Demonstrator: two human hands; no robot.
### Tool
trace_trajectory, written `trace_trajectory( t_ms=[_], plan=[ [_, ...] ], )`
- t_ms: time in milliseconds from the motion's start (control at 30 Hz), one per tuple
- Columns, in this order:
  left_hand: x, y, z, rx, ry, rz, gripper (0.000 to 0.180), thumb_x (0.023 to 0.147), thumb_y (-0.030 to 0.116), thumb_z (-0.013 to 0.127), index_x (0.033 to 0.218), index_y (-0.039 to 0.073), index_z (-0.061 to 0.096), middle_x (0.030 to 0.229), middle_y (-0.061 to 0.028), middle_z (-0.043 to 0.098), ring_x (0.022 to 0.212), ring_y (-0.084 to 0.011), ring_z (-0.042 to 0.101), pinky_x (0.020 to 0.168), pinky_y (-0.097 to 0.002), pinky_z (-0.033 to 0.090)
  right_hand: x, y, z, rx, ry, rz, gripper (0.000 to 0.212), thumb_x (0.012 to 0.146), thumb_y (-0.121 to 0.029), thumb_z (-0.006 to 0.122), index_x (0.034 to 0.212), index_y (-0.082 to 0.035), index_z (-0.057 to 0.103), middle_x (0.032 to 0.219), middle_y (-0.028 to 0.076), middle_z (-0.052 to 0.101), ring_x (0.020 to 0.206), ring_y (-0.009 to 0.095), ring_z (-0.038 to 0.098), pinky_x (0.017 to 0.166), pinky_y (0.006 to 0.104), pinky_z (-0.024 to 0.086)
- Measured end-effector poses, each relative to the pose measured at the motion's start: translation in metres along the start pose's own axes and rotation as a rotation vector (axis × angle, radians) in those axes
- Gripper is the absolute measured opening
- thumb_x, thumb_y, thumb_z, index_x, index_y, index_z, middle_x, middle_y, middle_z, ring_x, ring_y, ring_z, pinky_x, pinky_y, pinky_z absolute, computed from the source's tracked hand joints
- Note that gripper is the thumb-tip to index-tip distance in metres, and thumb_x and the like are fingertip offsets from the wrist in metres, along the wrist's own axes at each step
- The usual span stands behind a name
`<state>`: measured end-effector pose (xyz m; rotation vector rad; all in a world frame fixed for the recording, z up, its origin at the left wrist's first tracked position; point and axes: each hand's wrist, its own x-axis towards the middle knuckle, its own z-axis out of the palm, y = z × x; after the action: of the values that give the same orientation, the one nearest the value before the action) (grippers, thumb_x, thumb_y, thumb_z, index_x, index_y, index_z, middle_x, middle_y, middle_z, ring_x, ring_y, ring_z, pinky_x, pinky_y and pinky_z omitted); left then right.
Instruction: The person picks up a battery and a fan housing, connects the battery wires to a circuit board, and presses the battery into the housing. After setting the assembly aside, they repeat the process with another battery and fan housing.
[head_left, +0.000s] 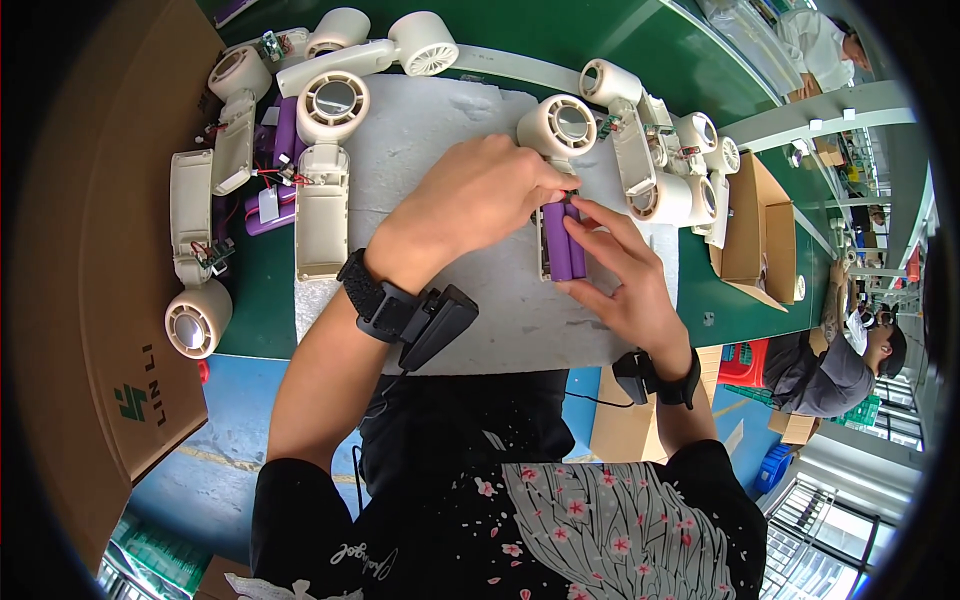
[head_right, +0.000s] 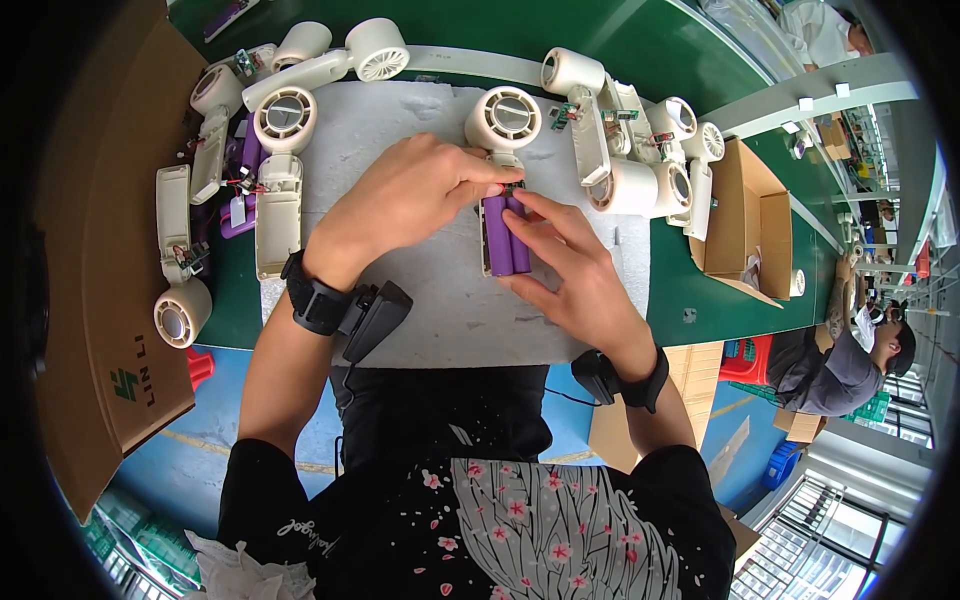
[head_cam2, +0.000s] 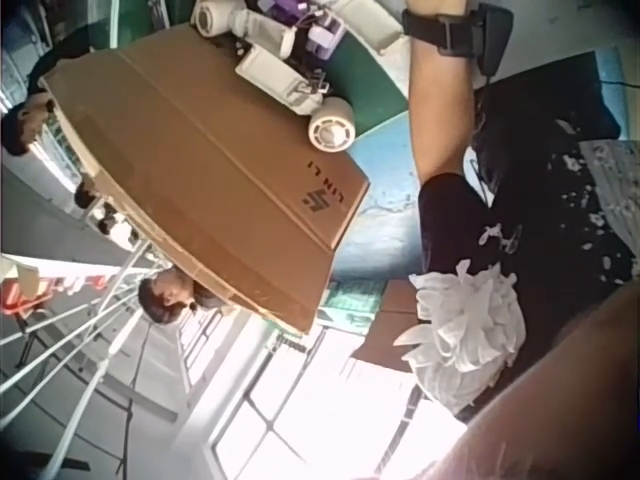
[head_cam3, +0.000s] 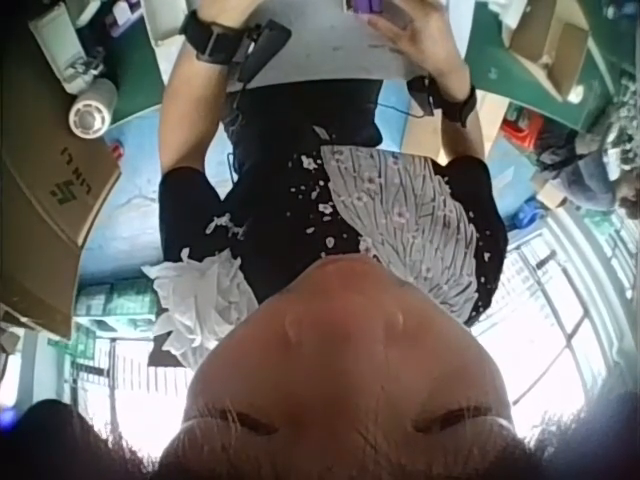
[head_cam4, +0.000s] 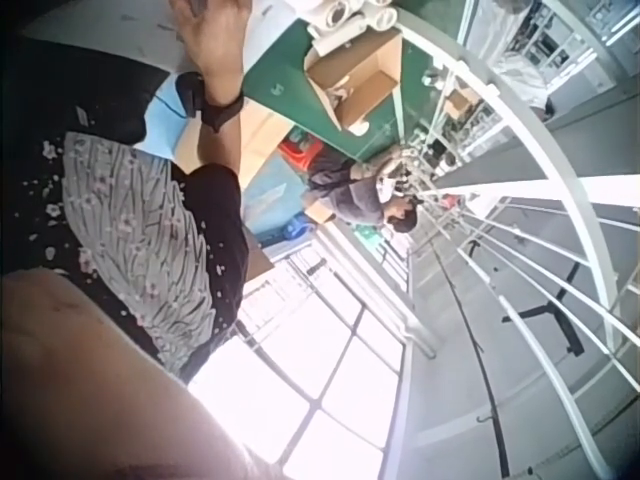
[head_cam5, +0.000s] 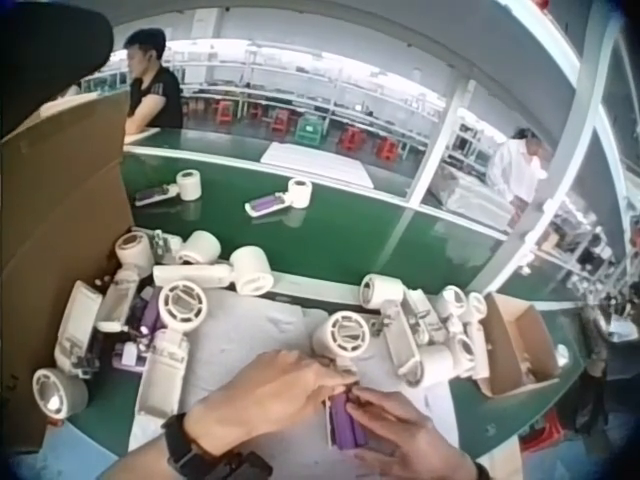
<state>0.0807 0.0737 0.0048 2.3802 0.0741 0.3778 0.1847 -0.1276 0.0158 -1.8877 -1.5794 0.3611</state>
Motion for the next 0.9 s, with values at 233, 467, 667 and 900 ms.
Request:
trace_trajectory(
  t_ms=[233, 467, 667, 900],
  plan=[
    [0.001, -0.006, 0.006, -0.026, 0.096, 0.044, 0.017, 0.087, 0.016, 0.064, 0.101, 0.016, 0.075, 0.079, -0.0143, 0.068, 0.075, -0.0346, 0.065, 0.068, -0.0440, 0.051, 0.003, -0.009, -0.004, -0.066, -0.037, -0.007, 0.062, 0.068, -0.002, 0.080, 0.127, 0.000, 0.059, 0.140, 0.016, 0.048, 0.108, 0.030, 0.060, 0.091, 0.0388, 0.052],
    [0.002, -0.003, 0.000, -0.057, 0.010, -0.014, 0.021, 0.089, 0.015, 0.062, 0.107, 0.015, 0.073, 0.087, -0.0142, 0.069, 0.078, -0.0341, 0.065, 0.072, -0.0420, 0.050, 0.003, -0.011, -0.003, -0.117, -0.043, -0.002, 0.061, 0.069, -0.002, 0.080, 0.126, -0.001, 0.059, 0.140, 0.016, 0.048, 0.107, 0.031, 0.061, 0.091, 0.0391, 0.053],
    [0.001, -0.002, 0.000, -0.055, -0.020, -0.046, 0.023, 0.089, 0.015, 0.062, 0.110, 0.015, 0.072, 0.090, -0.0144, 0.069, 0.080, -0.0343, 0.064, 0.073, -0.0407, 0.049, 0.004, -0.009, 0.000, -0.134, -0.011, 0.013, 0.061, 0.066, -0.004, 0.083, 0.123, -0.002, 0.062, 0.138, 0.016, 0.051, 0.103, 0.030, 0.063, 0.090, 0.0390, 0.053],
    [0.001, -0.003, -0.001, -0.066, 0.001, -0.040, 0.022, 0.089, 0.016, 0.063, 0.110, 0.015, 0.072, 0.088, -0.0154, 0.068, 0.077, -0.0355, 0.063, 0.072, -0.0406, 0.049, 0.007, -0.003, -0.003, -0.156, 0.010, -0.010, 0.057, 0.062, -0.006, 0.085, 0.116, -0.003, 0.066, 0.133, 0.014, 0.057, 0.103, 0.029, 0.063, 0.088, 0.0380, 0.053]
  ],
)
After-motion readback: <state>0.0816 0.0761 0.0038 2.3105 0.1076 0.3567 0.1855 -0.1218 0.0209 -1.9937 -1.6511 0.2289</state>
